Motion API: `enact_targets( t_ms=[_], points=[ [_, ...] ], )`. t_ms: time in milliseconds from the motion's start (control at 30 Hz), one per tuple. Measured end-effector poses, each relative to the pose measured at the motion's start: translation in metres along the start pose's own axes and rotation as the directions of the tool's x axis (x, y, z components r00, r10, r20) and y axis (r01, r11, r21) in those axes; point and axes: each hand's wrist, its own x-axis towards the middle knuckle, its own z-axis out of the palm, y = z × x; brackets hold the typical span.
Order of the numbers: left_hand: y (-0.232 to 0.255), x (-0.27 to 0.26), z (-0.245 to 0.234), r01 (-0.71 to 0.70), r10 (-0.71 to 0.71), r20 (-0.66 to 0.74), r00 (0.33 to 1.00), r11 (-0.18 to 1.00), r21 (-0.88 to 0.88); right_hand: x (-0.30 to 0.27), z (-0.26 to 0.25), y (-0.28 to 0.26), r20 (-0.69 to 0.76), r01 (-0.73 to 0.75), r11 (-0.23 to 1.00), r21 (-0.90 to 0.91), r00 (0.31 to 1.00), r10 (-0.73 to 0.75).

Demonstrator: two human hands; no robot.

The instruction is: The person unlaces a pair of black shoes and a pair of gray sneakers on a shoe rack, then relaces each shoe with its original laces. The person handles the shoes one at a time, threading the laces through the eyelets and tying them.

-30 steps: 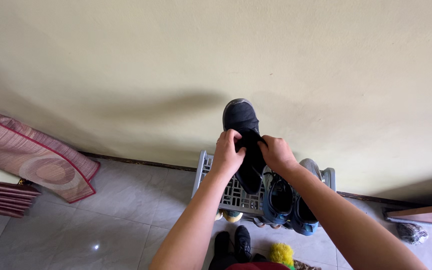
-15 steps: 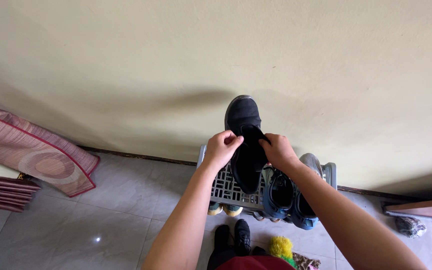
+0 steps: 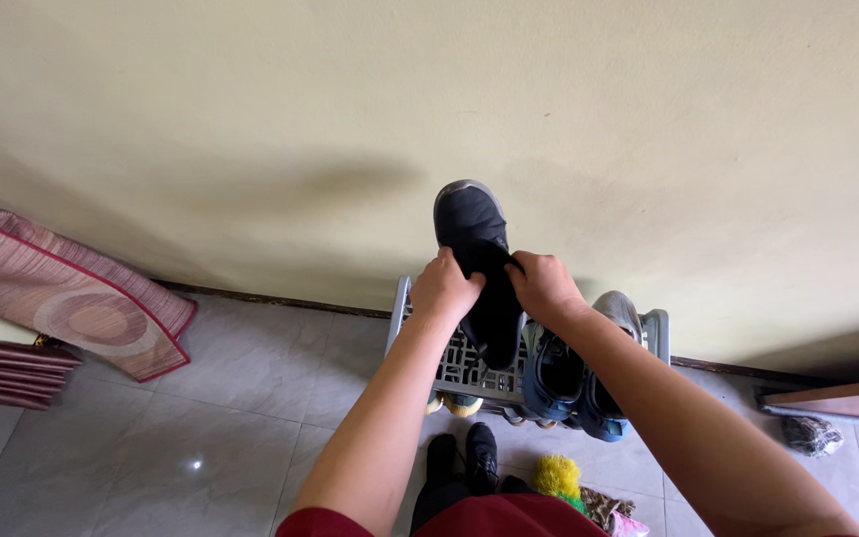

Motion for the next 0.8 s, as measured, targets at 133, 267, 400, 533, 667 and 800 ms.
enact_targets(
  t_ms=[133, 267, 400, 533, 667, 800],
  points=[
    [-0.010, 0.002, 0.008, 0.040, -0.041, -0.006, 0.999, 0.998, -0.040, -0.004, 0.005, -0.002, -0.019, 0.034, 0.999, 0.011, 0.999, -0.034],
    [-0.027, 0.006, 0.015, 0.057, -0.055, 0.039, 0.998, 0.998, -0.038, -0.009, 0.007, 0.006, 0.011, 0.025, 0.999, 0.042, 1.000, -0.026],
    [-0.037, 0.000, 0.024, -0.087, 0.081, -0.083, 0.993, 0.994, -0.065, -0.010, 0.011, 0.016, 0.127, -0.173, 0.958, 0.227, 0.981, 0.147],
    [-0.045, -0.004, 0.029, -0.151, 0.130, -0.178, 0.975, 0.982, -0.111, -0.009, 0.012, 0.029, 0.182, -0.310, 0.865, 0.394, 0.949, 0.257],
    [-0.055, 0.001, 0.024, -0.133, 0.116, -0.159, 0.980, 0.986, -0.098, -0.011, 0.012, 0.039, 0.214, -0.306, 0.896, 0.323, 0.945, 0.246],
    [-0.055, 0.002, 0.029, -0.036, 0.026, -0.089, 0.996, 0.993, -0.112, -0.009, 0.015, 0.039, 0.274, -0.346, 0.888, 0.304, 0.924, 0.266]
  ],
)
